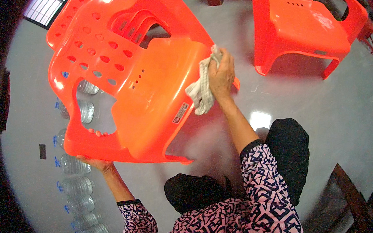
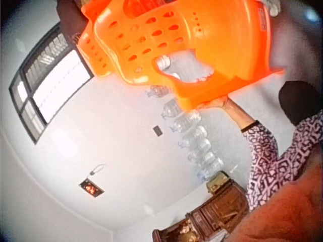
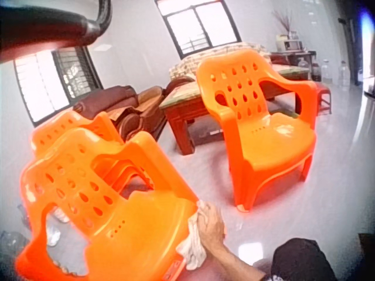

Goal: The person wipes the surfaces of orange plastic chairs using a white cloth. They handle the chairs one at a time, lifting and rotating them to clean the seat, backrest, and legs. The person sits on the floor during the task, with stacks of water bottles visible in the background.

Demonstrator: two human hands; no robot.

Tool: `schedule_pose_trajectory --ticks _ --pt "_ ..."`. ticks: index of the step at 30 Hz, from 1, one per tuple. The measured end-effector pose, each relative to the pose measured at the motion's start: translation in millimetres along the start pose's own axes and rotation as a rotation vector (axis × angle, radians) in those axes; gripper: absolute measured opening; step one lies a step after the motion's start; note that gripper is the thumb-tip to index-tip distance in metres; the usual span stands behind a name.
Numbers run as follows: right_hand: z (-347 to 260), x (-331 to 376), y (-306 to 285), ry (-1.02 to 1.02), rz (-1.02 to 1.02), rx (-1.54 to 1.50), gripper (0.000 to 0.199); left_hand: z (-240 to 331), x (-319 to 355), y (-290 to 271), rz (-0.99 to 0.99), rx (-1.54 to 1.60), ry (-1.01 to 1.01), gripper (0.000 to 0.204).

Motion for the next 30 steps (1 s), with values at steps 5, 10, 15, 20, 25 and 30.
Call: schedule_pose_trajectory --ticks 5,10,15,20,25,30 --pt "29.8 -27.1 8.8 0.182 0.012 0.158 0.03 4.0 -8.1 -11.2 -0.012 -0.024 -0.012 0.088" --pt "-6.0 -16.0 19.7 -0.086 -0.188 -0.201 0.034 15.1 -13.2 -14.4 0.068 -0.096 0.016 0.089" --pt "31.1 9.1 -1.8 -0.106 -0.422 -0.124 0.035 15.0 -9.7 -31.1 0.092 -0.144 0.03 0.095" --pt "66.9 27.1 -20.3 0.333 -0.661 -0.151 0.035 7.9 3.5 -63.0 0.238 -0.201 0.07 0.102" --pt "45.4 4.4 -19.5 0.299 -0.125 0.084 0.034 4.7 9.6 -62.8 0.244 -0.203 0.102 0.104" --pt "-35.6 -15.4 3.3 0.171 -0.052 -0.32 0.036 12.8 30.4 -64.4 0.52 -0.402 0.23 0.091"
Point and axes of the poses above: each hand's wrist, its own x-axis away from the middle knuckle, its own y-axis out of the palm, z = x × y, the point moved 1 cm from there along -x, towards the middle knuckle, and after that the axes turned 15 degrees about z, right-handed, at the moved point
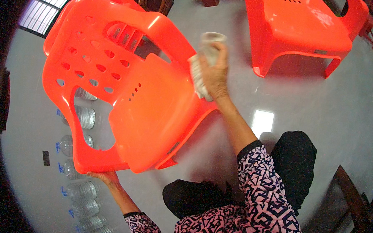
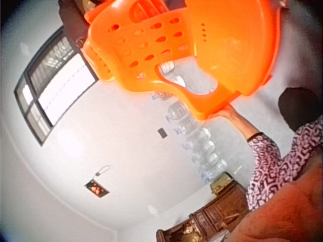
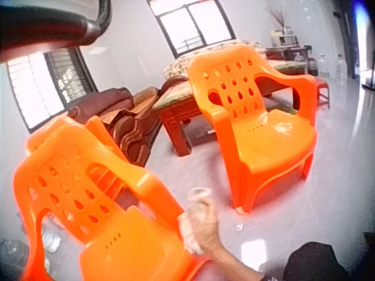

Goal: The person wipes the surfaces of orange plastic chairs using a white cloth. They handle the chairs one at a time, lifting and rotating them to clean the seat, backrest, and legs. The person sits on the floor during the task, with stacks of water bottles visible in the background.

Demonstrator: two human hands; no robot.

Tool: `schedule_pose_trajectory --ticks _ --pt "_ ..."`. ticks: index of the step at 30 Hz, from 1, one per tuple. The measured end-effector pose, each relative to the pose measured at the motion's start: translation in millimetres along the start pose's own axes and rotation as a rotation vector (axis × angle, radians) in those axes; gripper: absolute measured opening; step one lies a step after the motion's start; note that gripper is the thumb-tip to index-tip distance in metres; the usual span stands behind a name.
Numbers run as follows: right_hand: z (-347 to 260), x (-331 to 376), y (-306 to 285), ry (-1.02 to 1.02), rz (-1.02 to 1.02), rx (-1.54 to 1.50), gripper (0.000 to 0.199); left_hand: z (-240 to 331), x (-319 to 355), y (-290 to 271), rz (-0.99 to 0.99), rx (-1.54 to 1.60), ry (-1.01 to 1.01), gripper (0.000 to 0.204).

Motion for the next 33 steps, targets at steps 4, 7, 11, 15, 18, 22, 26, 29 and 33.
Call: schedule_pose_trajectory --ticks 4,7,11,15,18,22,26,29,33 --pt "15.1 14.6 -15.0 -0.143 -0.247 0.026 0.038 22.2 35.1 -3.8 0.541 -0.36 0.587 0.057" --pt "55.1 33.0 -37.1 0.167 -0.41 0.08 0.036 31.6 63.3 3.2 0.438 -0.481 0.873 0.038" --pt "89.2 47.2 -59.2 0.218 -0.419 0.218 0.028 13.8 96.4 70.0 -0.067 -0.534 0.893 0.021" --pt "120.8 65.6 -70.8 0.321 -0.419 0.344 0.028 -10.9 120.9 114.9 -0.453 -0.616 0.649 0.017" --pt "142.7 41.9 -83.4 0.182 -0.622 0.731 0.028 -29.8 142.5 153.7 -0.758 -0.68 0.59 0.024" --pt "143.2 50.6 -97.5 0.152 -0.619 1.177 0.029 -34.1 152.6 173.0 -1.015 -0.897 0.765 0.072" --pt "216.1 50.4 -129.0 0.367 -0.518 0.984 0.032 -37.1 168.3 189.6 -1.123 -1.013 0.855 0.103" --pt "227.2 74.8 -101.1 0.593 -0.595 0.66 0.032 -34.6 164.8 178.8 -1.074 -1.082 0.92 0.1" --pt "262.6 63.5 -99.9 0.397 -0.678 0.685 0.037 -38.3 172.2 186.7 -1.077 -1.067 0.953 0.1"
Point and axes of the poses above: each hand's wrist, its own x-axis away from the middle knuckle, its own y-axis out of the palm, z = x × y, the point moved 1 cm from there along -x, towards the middle knuckle, and after that the axes turned 15 degrees about z, right-handed, at the moved point
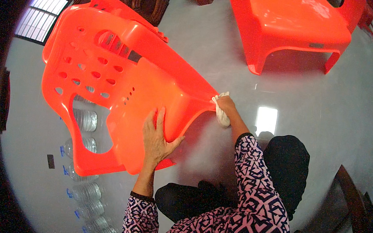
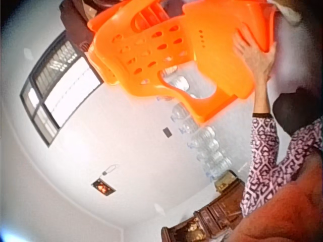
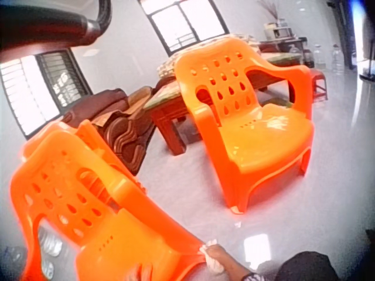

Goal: The person wipes the surfaces of orange plastic chairs using a white cloth. They handle the chairs one at a time, lifting and rotating them to clean the seat, backrest, and legs. The person sits on the floor during the task, with stacks of water bottles visible in the background.

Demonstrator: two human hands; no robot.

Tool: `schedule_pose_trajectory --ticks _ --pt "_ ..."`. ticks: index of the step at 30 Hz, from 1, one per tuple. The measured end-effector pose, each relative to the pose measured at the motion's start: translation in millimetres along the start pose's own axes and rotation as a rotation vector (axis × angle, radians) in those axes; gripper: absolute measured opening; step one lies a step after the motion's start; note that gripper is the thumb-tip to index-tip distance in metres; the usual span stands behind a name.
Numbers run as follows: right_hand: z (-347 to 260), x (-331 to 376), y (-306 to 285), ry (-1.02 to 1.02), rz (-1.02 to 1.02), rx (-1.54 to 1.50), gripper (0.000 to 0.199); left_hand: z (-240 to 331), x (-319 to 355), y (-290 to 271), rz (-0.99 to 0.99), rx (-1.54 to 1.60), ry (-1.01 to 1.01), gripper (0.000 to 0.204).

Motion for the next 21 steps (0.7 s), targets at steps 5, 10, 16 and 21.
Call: schedule_pose_trajectory --ticks 5,10,16,21 --pt "-35.2 16.1 -11.1 0.104 -0.156 -0.11 0.03 -7.8 7.2 -9.5 -0.007 0.015 -0.033 0.1" --pt "-98.3 35.7 -47.3 0.217 -0.202 -0.322 0.021 -8.9 6.4 -4.9 0.004 0.006 -0.007 0.102" --pt "-154.9 55.5 -71.6 -0.107 0.036 -0.382 0.022 -4.7 2.0 -4.6 -0.005 0.018 -0.012 0.103" --pt "-222.9 79.6 -88.9 -0.28 0.142 -0.545 0.024 -8.7 2.6 -9.6 -0.005 0.023 -0.027 0.103"
Point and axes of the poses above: each hand's wrist, its own x-axis away from the middle knuckle, its own y-axis out of the palm, z = x × y, the point moved 1 cm from there along -x, towards the middle knuckle, and after that the axes turned 15 degrees about z, right-handed, at the moved point
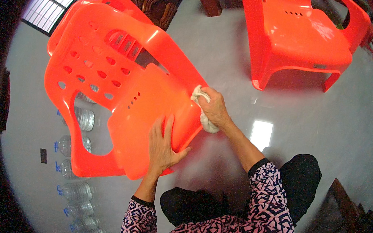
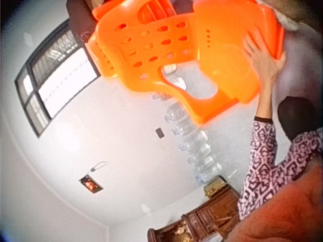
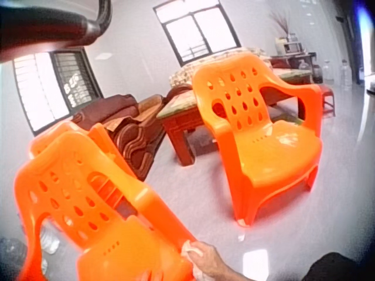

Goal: The person wipes the surfaces of orange plastic chairs using a white cloth. They handle the chairs one at a time, lifting and rotating them to clean the seat, backrest, and legs. The person sits on the floor during the task, with stacks of water bottles visible in the background.

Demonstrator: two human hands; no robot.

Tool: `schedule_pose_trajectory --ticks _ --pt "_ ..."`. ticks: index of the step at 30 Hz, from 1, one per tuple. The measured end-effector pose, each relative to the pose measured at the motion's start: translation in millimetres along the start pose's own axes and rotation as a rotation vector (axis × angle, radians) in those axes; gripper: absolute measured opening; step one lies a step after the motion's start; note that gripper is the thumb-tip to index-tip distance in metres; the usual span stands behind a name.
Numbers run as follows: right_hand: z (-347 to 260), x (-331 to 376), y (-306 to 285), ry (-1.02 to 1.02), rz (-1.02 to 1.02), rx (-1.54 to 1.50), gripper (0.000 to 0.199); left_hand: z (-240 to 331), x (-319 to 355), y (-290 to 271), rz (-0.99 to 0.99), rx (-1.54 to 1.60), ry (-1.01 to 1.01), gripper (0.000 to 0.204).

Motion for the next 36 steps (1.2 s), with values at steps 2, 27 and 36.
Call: schedule_pose_trajectory --ticks 2,27,36 --pt "-20.4 -0.8 4.3 -0.068 0.055 -0.056 0.03 1.2 -0.2 3.1 -0.012 0.011 -0.002 0.103" --pt "-10.2 -38.2 -1.5 0.189 -0.009 -0.337 0.033 14.8 -6.1 -12.0 -0.053 0.054 -0.048 0.101" --pt "-140.8 -99.3 18.3 0.006 -0.269 -0.509 0.043 7.4 1.1 -16.1 -0.036 0.051 -0.05 0.1"
Point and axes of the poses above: each hand's wrist, its own x-axis away from the middle knuckle, its own y-axis out of the palm, z = x × y, the point moved 1 cm from there along -x, towards the middle knuckle, and after that the axes turned 15 degrees about z, right-handed, at the moved point
